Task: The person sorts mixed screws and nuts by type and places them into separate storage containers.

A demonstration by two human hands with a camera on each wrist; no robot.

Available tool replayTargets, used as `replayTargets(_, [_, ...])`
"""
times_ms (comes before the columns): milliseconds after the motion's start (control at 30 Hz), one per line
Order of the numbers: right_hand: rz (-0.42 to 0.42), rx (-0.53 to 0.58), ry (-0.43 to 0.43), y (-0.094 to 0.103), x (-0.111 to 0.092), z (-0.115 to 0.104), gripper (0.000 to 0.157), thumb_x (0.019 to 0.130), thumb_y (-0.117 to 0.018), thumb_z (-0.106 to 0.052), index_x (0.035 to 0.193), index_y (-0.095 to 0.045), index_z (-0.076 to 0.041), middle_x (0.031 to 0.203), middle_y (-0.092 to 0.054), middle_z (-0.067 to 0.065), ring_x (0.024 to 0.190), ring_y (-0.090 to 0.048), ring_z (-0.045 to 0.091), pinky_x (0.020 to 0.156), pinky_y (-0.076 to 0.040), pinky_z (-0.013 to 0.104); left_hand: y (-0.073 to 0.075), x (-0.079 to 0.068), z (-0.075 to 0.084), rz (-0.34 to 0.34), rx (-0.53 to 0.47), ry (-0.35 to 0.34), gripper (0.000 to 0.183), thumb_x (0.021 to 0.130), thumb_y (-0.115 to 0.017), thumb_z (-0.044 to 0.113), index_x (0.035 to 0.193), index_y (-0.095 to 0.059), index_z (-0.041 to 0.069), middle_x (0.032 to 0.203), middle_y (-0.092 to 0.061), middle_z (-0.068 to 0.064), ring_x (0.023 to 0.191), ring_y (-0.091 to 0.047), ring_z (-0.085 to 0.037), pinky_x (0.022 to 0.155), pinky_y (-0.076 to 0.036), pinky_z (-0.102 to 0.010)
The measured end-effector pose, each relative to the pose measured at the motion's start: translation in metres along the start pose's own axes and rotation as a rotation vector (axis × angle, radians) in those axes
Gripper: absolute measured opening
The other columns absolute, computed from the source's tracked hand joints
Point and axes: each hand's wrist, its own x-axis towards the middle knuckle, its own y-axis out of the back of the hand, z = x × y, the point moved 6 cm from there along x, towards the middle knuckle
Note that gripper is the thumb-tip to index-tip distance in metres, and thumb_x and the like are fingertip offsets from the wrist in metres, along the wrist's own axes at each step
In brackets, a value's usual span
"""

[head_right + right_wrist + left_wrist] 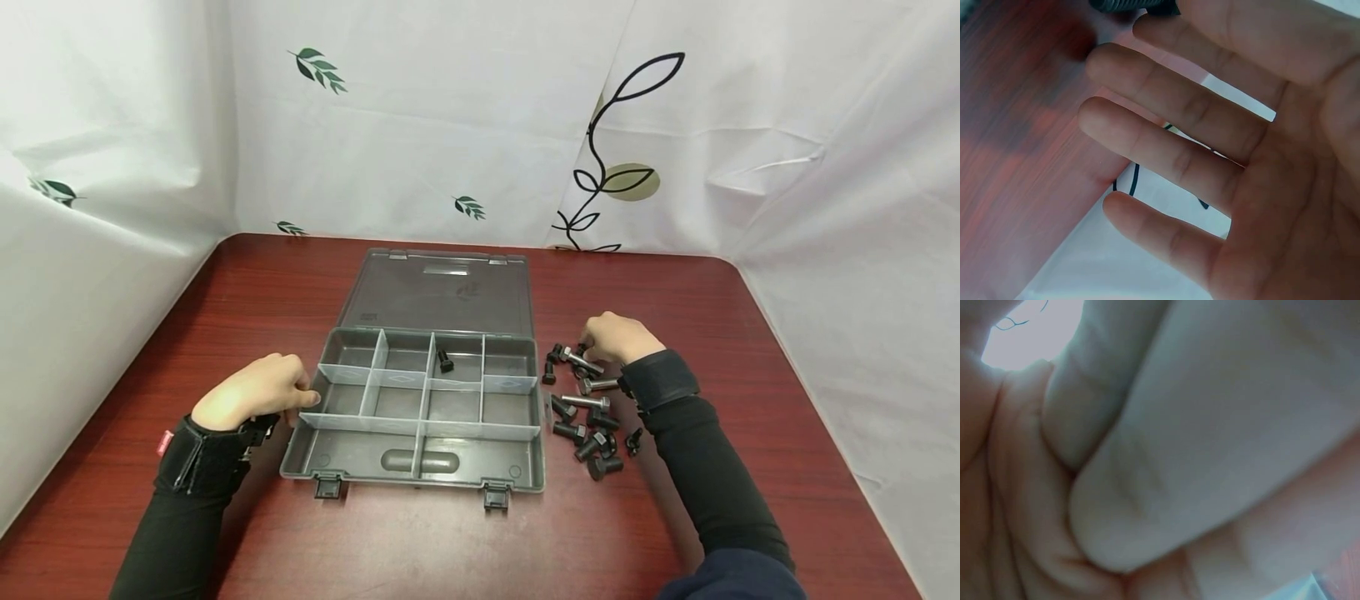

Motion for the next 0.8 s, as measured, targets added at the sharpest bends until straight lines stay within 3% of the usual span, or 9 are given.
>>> replayTargets(167, [0.025, -0.014, 0.017, 0.0019, 0.0, -0.0029, 0.026, 0.086, -0.062, -0.014, 0.107, -0.065, 0.001, 0.096, -0.065, 0.014, 0.078, -0.06, 0.023, 0.069, -0.048, 0.039, 0.0005, 0.0005, 0.0, 0.0, 0.009, -0.006, 0.028, 0.082, -0.061, 0.018, 0.054, -0.059, 0.015, 0.047, -0.054, 0.006, 0.046, -0.053, -0.012, 0.055, -0.043, -0.031])
replayTargets(267, [0.038, -0.015, 0.025, 0.0021, -0.0001, -0.004, 0.018, 0.086, -0.061, -0.012, 0.1, -0.066, -0.002, 0.083, -0.061, 0.007, 0.066, -0.054, 0.015, 0.062, -0.044, 0.034, 0.0006, 0.0008, -0.0003, -0.004, 0.006, -0.002, 0.028, 0.082, -0.061, 0.018, 0.054, -0.059, 0.015, 0.048, -0.054, 0.006, 0.046, -0.053, -0.012, 0.054, -0.043, -0.031])
replayTargets(367, [0.043, -0.023, 0.027, 0.0019, -0.0005, -0.0055, 0.006, 0.087, -0.061, -0.012, 0.088, -0.063, -0.006, 0.067, -0.047, 0.0, 0.057, -0.042, 0.012, 0.056, -0.035, 0.03, 0.0005, 0.0009, -0.0004, -0.007, -0.001, 0.004, 0.029, 0.083, -0.061, 0.018, 0.055, -0.059, 0.015, 0.048, -0.054, 0.005, 0.045, -0.053, -0.012, 0.053, -0.043, -0.031])
replayTargets(467, [0.045, -0.031, 0.026, 0.001, -0.0002, -0.0065, 0.01, 0.087, -0.06, -0.012, 0.079, -0.057, -0.009, 0.061, -0.033, -0.001, 0.053, -0.033, 0.012, 0.054, -0.029, 0.029, -0.0001, 0.0007, -0.0006, -0.013, -0.01, 0.009, 0.029, 0.083, -0.061, 0.017, 0.055, -0.059, 0.014, 0.048, -0.055, 0.005, 0.044, -0.053, -0.013, 0.052, -0.043, -0.03])
replayTargets(800, [0.047, -0.061, 0.011, -0.0013, 0.0013, -0.0049, 0.008, 0.088, -0.058, -0.012, 0.081, -0.056, -0.011, 0.064, -0.042, 0.0, 0.056, -0.039, 0.014, 0.056, -0.032, 0.031, 0.0003, 0.0002, 0.0007, -0.009, 0.0, -0.001, 0.028, 0.083, -0.061, 0.018, 0.055, -0.059, 0.015, 0.048, -0.054, 0.005, 0.046, -0.053, -0.012, 0.055, -0.044, -0.031])
